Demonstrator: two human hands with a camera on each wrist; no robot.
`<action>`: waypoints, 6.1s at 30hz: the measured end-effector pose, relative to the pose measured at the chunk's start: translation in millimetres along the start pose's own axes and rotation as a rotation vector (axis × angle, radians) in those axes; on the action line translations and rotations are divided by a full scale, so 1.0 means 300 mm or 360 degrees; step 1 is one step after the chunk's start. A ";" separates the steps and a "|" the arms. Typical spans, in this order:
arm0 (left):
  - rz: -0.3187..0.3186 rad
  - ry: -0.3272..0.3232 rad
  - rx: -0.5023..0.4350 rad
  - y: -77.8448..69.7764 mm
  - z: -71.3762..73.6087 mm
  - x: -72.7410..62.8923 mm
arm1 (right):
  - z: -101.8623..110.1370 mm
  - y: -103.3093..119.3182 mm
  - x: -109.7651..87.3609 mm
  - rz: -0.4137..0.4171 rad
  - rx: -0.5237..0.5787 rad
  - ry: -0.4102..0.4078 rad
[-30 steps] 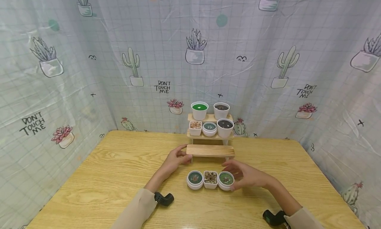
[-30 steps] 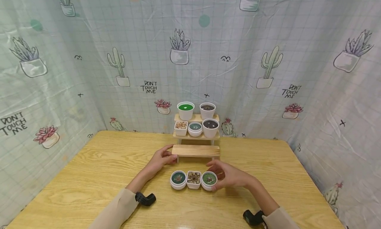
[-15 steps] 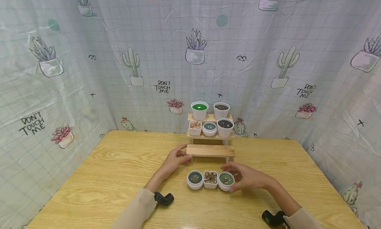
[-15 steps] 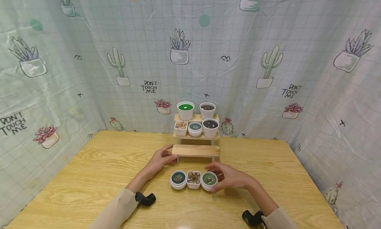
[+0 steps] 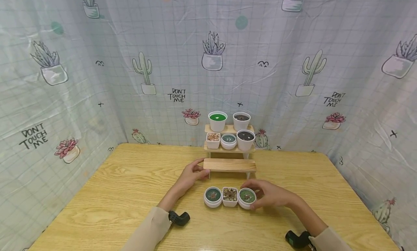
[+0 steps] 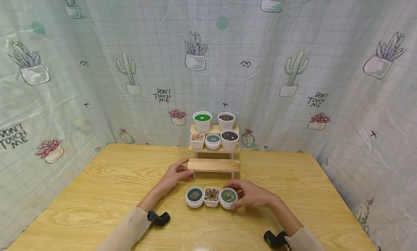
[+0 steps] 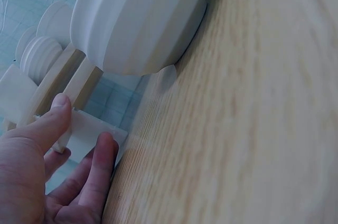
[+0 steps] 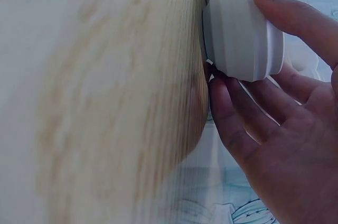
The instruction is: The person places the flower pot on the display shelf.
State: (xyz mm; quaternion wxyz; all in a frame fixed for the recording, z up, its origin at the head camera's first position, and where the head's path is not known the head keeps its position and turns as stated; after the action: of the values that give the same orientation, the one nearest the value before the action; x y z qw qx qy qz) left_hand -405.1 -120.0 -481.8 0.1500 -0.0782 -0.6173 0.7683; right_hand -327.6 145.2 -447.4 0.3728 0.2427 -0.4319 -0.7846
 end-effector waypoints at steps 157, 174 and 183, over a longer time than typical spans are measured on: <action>0.0001 0.0029 -0.0037 0.002 -0.002 0.007 | 0.136 0.178 0.375 -0.0145 -0.0107 -0.0610; -0.0020 0.0043 -0.0079 -0.010 -0.002 0.003 | 0.124 0.196 0.413 -0.0107 -0.0169 -0.0593; -0.0018 0.0037 -0.0073 0.000 0.004 0.006 | 0.115 0.193 0.417 -0.0106 -0.0153 -0.0598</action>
State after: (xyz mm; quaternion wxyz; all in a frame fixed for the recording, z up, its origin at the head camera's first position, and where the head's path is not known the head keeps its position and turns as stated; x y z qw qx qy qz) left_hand -407.2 -120.5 -481.3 0.1596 -0.0871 -0.6335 0.7521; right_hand -405.6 42.8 -387.4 0.2705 0.0880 -0.4477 -0.8478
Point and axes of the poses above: each hand's wrist, its own x-axis towards the middle knuckle, its own z-axis out of the back of the hand, y = z × x, the point moved 8 cm from there along x, towards the middle knuckle, and after that the axes turned 4 degrees about y, right-handed, at the moved point
